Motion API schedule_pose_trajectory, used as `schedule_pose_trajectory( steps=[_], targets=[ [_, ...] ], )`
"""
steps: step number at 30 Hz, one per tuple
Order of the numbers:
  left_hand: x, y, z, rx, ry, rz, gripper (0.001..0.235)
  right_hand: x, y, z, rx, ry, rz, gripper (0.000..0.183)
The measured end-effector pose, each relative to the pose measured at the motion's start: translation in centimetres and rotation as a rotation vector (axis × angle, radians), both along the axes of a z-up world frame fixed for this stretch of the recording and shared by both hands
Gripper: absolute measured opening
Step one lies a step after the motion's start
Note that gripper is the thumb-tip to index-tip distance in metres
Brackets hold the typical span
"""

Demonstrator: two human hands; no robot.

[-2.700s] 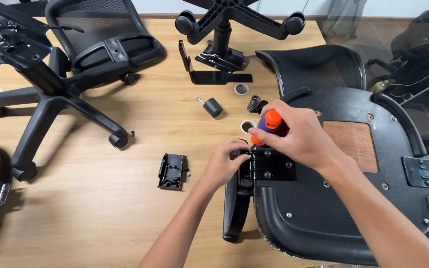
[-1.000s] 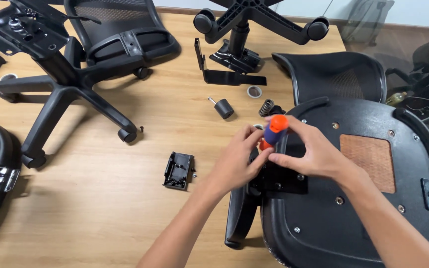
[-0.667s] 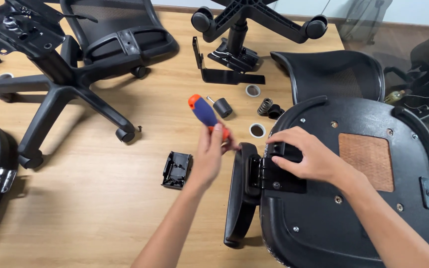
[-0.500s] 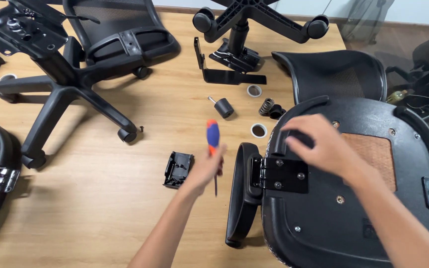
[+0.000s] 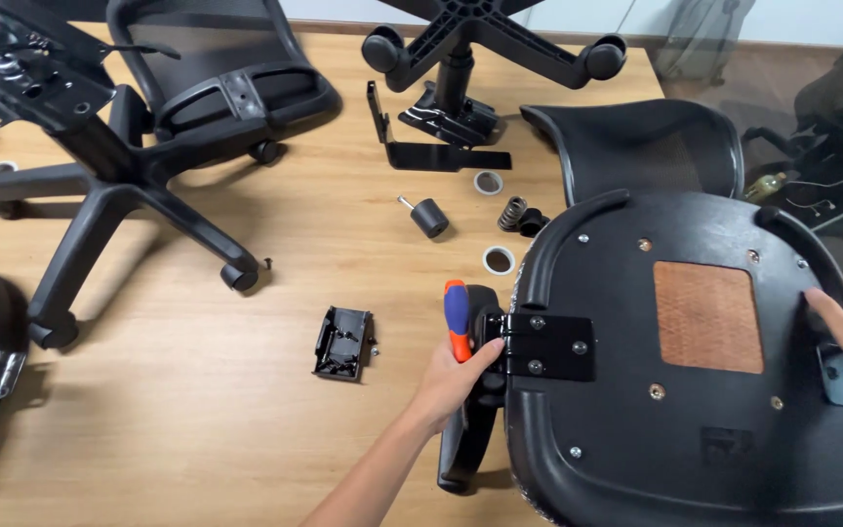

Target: The person assembles an office chair on a wooden table, using a screwdriver to drive screws that fasten the armrests to the underside of the seat. They align each armrest against the seat mounting points, hold it in place, and tighten the screws, repositioning the seat between sides.

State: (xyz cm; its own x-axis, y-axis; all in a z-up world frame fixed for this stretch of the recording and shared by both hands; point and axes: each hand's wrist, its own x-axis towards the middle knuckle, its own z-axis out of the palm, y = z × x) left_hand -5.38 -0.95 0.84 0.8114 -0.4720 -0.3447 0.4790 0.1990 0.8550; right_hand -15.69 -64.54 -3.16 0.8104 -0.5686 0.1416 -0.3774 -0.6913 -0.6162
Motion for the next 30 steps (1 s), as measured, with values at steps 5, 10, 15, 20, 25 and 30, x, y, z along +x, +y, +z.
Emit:
schedule_pose_trajectory(
  steps=[5,10,15,20,25,30],
  targets=[
    [-0.4,-0.5,-1.5,0.024,-0.006,0.04,0.033,-2.5,-1.5,-0.7,0.114,0.183,-0.073,0.064],
    [-1.1,-0.5,-0.4,0.047,0.001,0.088,0.03,-0.9,1.3,0.8,-0.095,0.313,-0.233,0.082],
    [-1.2,-0.3,0.7,0.017,-0.02,0.167,0.025,0.6,-1.7,-1.8,-0.028,0.364,-0.305,0.095],
    [0.4,0.2,0.4,0.005,-0.061,0.219,0.022,0.9,0.8,-0.4,-0.058,0.421,-0.286,0.098],
    [4.8,1.7,-0.2,0.152,-0.17,0.202,0.029,-0.3,1.4,-0.9,-0.235,0.523,-0.273,0.106],
    [10.7,2.6,3.4,0.259,-0.242,0.126,0.029,-2.7,8.1,0.8,-0.087,0.497,-0.383,0.102]
  ],
)
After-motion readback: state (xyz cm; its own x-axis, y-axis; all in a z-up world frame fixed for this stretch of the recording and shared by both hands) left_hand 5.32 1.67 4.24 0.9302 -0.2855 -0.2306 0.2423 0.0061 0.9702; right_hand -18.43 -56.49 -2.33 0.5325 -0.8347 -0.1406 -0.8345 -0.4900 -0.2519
